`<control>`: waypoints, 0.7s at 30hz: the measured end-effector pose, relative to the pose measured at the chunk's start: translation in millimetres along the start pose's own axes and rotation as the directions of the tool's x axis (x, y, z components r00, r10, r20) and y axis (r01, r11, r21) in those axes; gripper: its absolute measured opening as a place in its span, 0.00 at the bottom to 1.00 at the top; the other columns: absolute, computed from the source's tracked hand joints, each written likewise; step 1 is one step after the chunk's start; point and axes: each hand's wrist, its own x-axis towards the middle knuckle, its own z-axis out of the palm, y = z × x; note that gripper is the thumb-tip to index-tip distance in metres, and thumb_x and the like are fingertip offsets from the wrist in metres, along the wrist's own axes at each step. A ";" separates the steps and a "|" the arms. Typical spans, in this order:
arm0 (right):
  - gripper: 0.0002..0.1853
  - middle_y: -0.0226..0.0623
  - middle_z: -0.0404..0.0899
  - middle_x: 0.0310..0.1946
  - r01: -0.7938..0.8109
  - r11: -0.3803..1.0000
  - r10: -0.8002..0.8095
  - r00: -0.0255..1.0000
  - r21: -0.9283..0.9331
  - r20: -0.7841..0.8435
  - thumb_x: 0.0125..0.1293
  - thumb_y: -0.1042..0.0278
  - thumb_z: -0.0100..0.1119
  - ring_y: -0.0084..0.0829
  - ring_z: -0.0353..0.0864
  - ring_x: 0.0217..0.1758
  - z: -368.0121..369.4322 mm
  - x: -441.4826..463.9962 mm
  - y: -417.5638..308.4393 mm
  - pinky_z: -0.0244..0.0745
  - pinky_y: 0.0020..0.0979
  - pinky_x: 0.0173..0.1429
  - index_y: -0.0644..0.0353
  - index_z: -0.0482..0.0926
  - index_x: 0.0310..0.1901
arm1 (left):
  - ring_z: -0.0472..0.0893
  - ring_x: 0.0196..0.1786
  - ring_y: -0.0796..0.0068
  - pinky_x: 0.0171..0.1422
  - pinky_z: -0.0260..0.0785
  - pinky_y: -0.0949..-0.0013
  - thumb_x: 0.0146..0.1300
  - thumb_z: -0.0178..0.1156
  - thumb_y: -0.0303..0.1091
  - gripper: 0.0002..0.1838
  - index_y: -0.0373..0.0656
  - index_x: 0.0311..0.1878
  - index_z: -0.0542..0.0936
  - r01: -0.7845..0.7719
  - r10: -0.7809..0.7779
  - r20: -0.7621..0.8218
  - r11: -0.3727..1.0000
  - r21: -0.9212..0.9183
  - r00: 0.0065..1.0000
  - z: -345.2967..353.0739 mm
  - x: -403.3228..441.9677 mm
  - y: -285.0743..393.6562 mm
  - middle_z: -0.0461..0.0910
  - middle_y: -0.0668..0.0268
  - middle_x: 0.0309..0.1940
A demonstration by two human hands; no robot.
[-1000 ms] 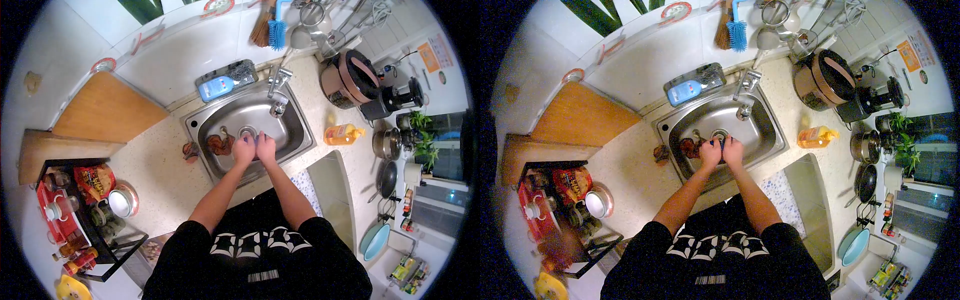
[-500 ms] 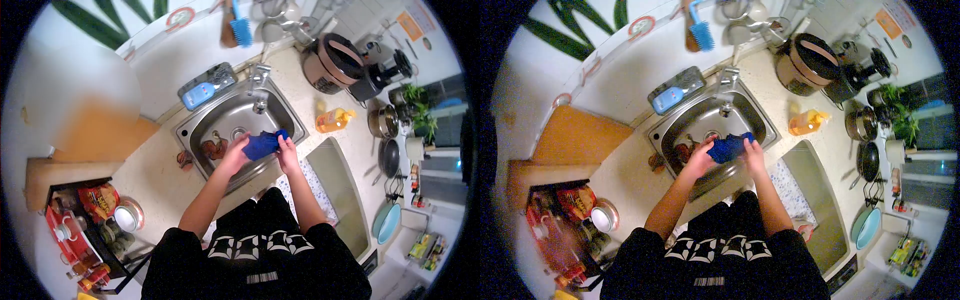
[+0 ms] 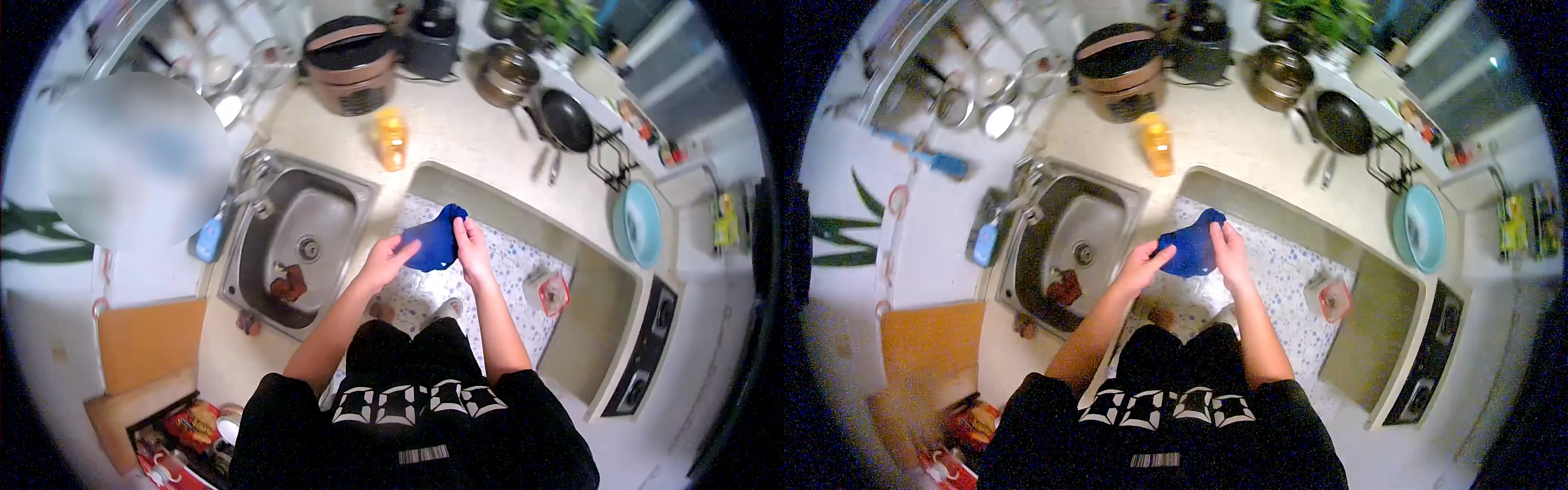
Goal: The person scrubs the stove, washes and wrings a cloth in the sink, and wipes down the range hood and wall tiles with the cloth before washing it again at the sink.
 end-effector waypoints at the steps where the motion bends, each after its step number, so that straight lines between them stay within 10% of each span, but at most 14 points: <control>1: 0.14 0.23 0.82 0.36 0.000 1.000 0.000 1.000 0.004 0.014 0.79 0.57 0.59 0.16 0.75 0.35 -32.6 -6.8 -3.3 0.73 0.23 0.39 0.59 0.81 0.51 | 0.80 0.54 0.80 0.63 0.72 0.71 0.76 0.61 0.41 0.21 0.37 0.63 0.81 0.061 -0.063 0.046 0.998 0.026 0.997 19.4 8.0 1.6 0.85 0.69 0.53; 5: 0.15 0.29 0.86 0.42 0.078 0.994 -0.073 0.995 -0.078 0.072 0.71 0.65 0.68 0.16 0.80 0.40 -136.7 -50.2 -29.2 0.77 0.24 0.44 0.62 0.83 0.55 | 0.74 0.67 0.72 0.74 0.64 0.63 0.77 0.57 0.40 0.25 0.38 0.71 0.72 0.113 -0.099 0.087 0.980 -0.165 0.991 118.2 32.9 1.9 0.79 0.63 0.63; 12: 0.15 0.26 0.86 0.40 -0.027 0.997 0.017 0.991 -0.074 -0.134 0.73 0.62 0.67 0.18 0.80 0.40 -300.9 -127.2 -26.9 0.77 0.25 0.45 0.64 0.84 0.53 | 0.80 0.57 0.76 0.66 0.70 0.70 0.79 0.53 0.41 0.19 0.37 0.60 0.82 0.016 -0.099 0.284 0.960 0.278 0.954 244.6 84.1 -17.2 0.85 0.66 0.53; 21: 0.13 0.24 0.85 0.44 0.057 0.998 -0.054 0.916 -0.005 -0.397 0.77 0.63 0.62 0.17 0.78 0.44 -407.9 -205.8 -15.7 0.75 0.25 0.52 0.63 0.83 0.54 | 0.81 0.47 0.78 0.59 0.72 0.71 0.82 0.49 0.42 0.19 0.38 0.59 0.81 -0.072 -0.164 0.495 0.903 0.423 0.853 368.6 106.7 10.9 0.85 0.69 0.47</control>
